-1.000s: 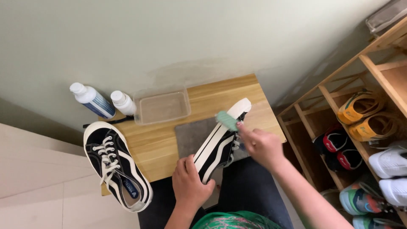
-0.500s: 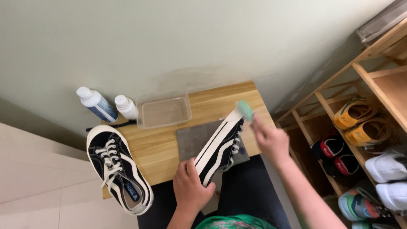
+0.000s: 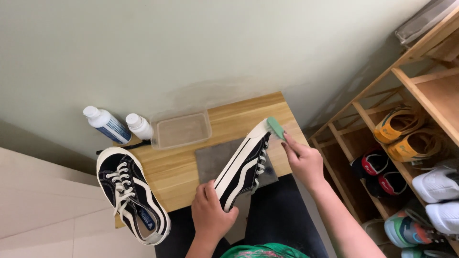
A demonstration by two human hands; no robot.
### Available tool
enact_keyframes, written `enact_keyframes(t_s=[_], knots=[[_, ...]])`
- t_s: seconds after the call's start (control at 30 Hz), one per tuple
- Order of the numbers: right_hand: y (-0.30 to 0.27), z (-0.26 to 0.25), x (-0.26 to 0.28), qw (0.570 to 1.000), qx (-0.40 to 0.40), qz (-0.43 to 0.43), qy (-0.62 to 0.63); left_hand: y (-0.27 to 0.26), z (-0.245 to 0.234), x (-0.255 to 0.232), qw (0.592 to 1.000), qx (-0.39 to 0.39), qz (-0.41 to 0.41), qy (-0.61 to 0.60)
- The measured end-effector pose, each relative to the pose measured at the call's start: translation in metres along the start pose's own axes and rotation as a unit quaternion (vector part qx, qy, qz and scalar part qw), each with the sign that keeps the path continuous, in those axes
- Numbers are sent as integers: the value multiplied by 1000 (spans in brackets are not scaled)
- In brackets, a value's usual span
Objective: The person scrubs the white rubber sole of a black and white sneaker with a green brush, then switches to the second sneaker and scrubs its sole as well. The shoes are held in the left hand while the right hand uses the brush on the table.
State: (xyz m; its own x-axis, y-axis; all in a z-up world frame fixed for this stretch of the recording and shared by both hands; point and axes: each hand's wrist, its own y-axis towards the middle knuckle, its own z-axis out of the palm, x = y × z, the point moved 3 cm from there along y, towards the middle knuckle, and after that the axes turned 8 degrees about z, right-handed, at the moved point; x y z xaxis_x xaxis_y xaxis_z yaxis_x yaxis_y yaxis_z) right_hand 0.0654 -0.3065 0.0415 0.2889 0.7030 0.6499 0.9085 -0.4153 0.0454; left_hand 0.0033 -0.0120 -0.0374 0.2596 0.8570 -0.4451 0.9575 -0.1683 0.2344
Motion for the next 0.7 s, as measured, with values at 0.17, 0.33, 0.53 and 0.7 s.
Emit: enact_keyframes(t_s=[0.17, 0.33, 0.53, 0.7], knots=[[-10, 18, 0, 983, 1, -181, 5, 0, 4, 2, 1000, -15, 6, 3], [-1, 10, 2, 998, 9, 0, 56, -2, 2, -1, 1000, -14, 15, 10], [-3, 18, 4, 990, 79, -99, 68, 2, 4, -1, 999, 32, -36, -1], [-8, 16, 8, 990, 78, -115, 32, 1, 2, -3, 999, 13, -34, -15]])
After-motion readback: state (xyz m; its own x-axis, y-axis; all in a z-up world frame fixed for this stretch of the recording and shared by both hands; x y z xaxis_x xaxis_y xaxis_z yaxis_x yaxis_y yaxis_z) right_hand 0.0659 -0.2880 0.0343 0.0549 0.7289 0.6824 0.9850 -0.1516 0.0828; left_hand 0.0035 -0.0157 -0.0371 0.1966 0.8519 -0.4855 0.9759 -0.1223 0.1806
